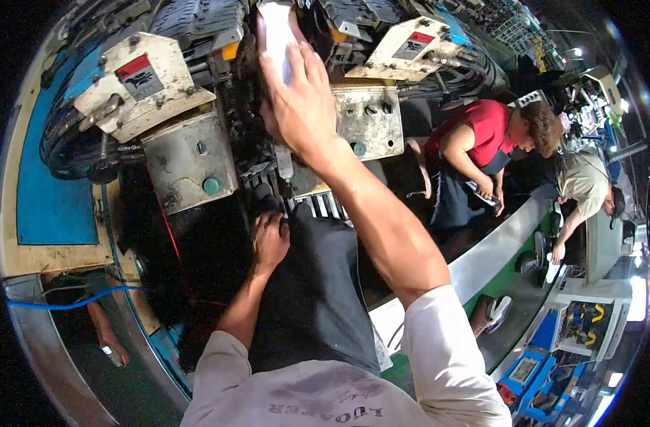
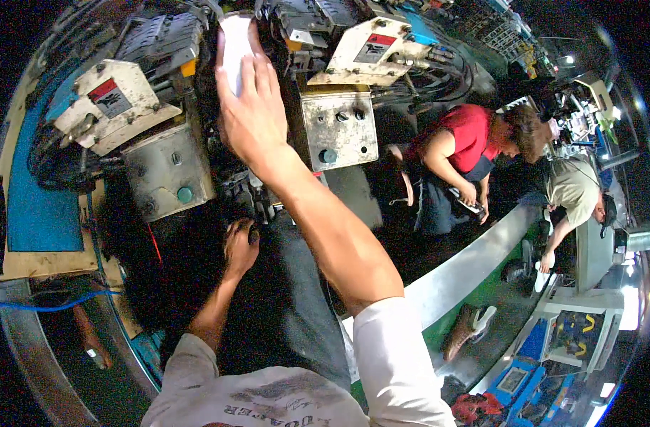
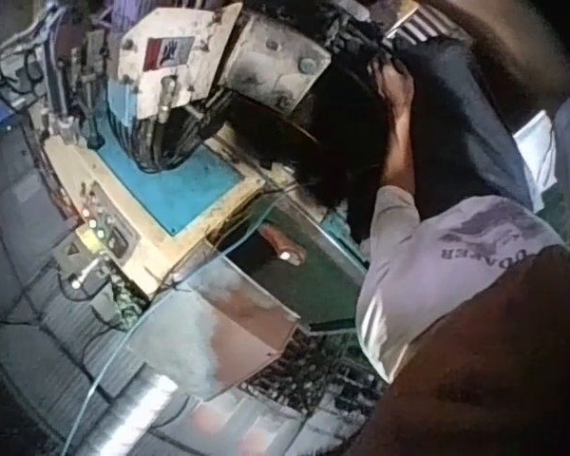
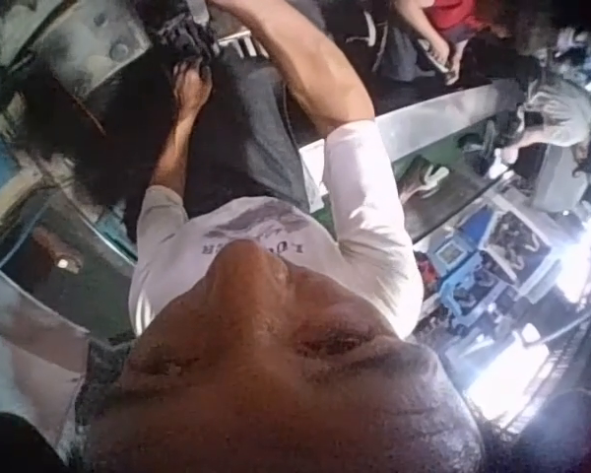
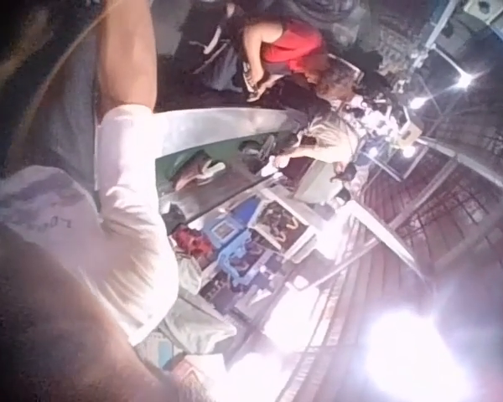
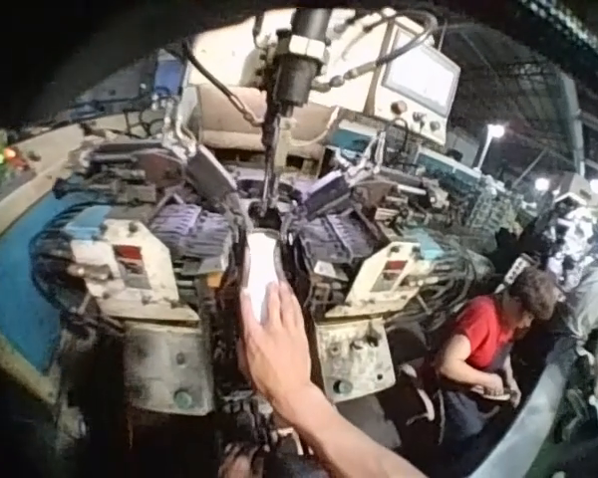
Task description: Trimming excess material from shoes and operating lasting machinery in a shoe factory.
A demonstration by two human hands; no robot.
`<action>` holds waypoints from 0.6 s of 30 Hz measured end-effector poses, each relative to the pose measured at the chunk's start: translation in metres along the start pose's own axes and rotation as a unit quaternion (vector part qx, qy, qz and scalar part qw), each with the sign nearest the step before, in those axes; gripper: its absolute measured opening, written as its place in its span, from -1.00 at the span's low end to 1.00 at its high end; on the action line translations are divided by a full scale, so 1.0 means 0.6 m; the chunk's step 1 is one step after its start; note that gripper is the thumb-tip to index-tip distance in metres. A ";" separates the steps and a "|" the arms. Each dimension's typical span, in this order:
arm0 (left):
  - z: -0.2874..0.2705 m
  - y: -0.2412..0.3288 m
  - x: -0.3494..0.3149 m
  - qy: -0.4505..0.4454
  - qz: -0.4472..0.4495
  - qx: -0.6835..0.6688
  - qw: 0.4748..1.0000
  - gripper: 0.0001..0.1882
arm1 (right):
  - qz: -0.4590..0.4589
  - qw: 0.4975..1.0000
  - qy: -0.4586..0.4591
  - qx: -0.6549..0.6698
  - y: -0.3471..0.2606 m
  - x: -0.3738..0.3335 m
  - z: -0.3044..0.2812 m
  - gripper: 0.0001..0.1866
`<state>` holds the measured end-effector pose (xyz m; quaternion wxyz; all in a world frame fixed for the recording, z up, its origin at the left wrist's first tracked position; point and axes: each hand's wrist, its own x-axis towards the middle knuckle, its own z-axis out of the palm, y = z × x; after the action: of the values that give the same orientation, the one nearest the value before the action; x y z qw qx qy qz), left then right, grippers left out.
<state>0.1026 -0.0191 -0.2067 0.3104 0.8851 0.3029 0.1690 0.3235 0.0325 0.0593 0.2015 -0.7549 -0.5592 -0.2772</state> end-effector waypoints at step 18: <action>0.033 -0.009 0.019 -0.086 0.017 0.049 0.995 -0.64 | 0.053 0.992 0.112 0.013 0.011 0.138 0.035 -0.48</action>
<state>0.1188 -0.0170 -0.2242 0.2890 0.9155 0.2676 0.0825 0.3522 0.1040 0.0968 0.2868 -0.7448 -0.4959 -0.3422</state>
